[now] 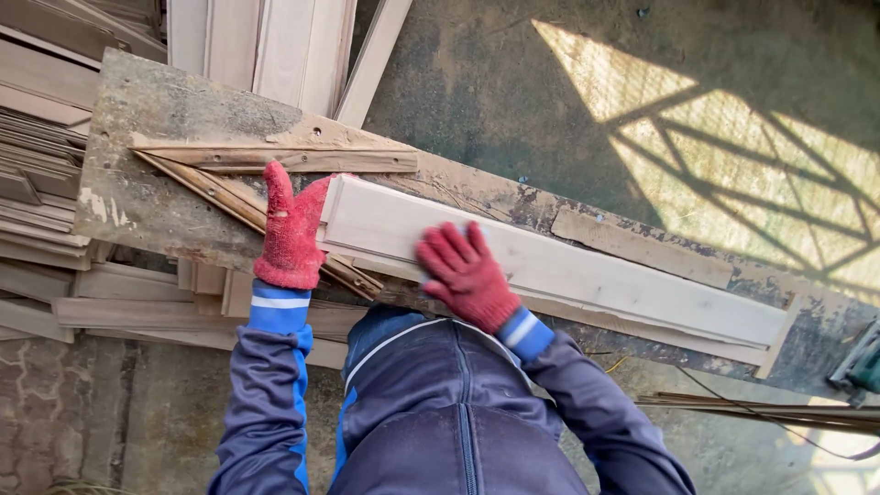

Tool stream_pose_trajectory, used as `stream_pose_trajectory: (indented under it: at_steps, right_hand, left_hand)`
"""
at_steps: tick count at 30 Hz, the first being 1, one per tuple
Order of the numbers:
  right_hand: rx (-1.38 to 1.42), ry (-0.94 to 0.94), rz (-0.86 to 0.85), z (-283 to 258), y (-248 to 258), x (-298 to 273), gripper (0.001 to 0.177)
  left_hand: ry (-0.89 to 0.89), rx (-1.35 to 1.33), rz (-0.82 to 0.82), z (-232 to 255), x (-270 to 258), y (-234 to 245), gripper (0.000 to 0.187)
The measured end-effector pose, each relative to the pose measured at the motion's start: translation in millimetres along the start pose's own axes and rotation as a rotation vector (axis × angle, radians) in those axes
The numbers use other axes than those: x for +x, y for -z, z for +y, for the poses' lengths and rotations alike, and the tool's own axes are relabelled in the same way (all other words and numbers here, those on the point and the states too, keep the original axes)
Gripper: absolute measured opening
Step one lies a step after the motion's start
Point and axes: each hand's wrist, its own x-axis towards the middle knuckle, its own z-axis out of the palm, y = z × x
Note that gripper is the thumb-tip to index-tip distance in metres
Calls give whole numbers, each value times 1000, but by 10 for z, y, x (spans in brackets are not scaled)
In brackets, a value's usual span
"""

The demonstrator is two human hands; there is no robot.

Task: Sand a wood plank manually with sandpaper and then using an electric orbital sander.

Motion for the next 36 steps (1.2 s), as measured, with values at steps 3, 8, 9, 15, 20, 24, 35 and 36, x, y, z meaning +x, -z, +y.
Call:
stream_pose_trajectory:
  at_steps: [3,8,9,15,20,24,35,36]
  right_hand:
    - [-69,-182,-44,-68,183,-288,66]
    - [21,-276,51,-448,-84,646,66]
    - [56,-225,81,-549,-84,925,64]
    - [81,-313,19,-421,-48,1230,68]
    - [-19,-669,39,382,-46,-446,66]
    - [-203,-1046,-24,597,-174,-1294,71]
    - [70,-108,130,-758,-268,1308,68]
    - [47,-90,135,-730,-216,1314,71]
  left_hand:
    - [-8,25,13,125,-323,-179,106]
    - [-94,-52,23,43,-243,-194,102]
    - [-113,-58,26,23,-267,-216,98]
    - [-142,82,-1,-215,152,240,98]
    - [-75,-148,-4,-142,62,186,104]
    - [-774,412,7,-454,-29,276,33]
    - [-335,-358,-78,-395,65,317,71]
    - [-428,-489,-154,-426,51,377,58]
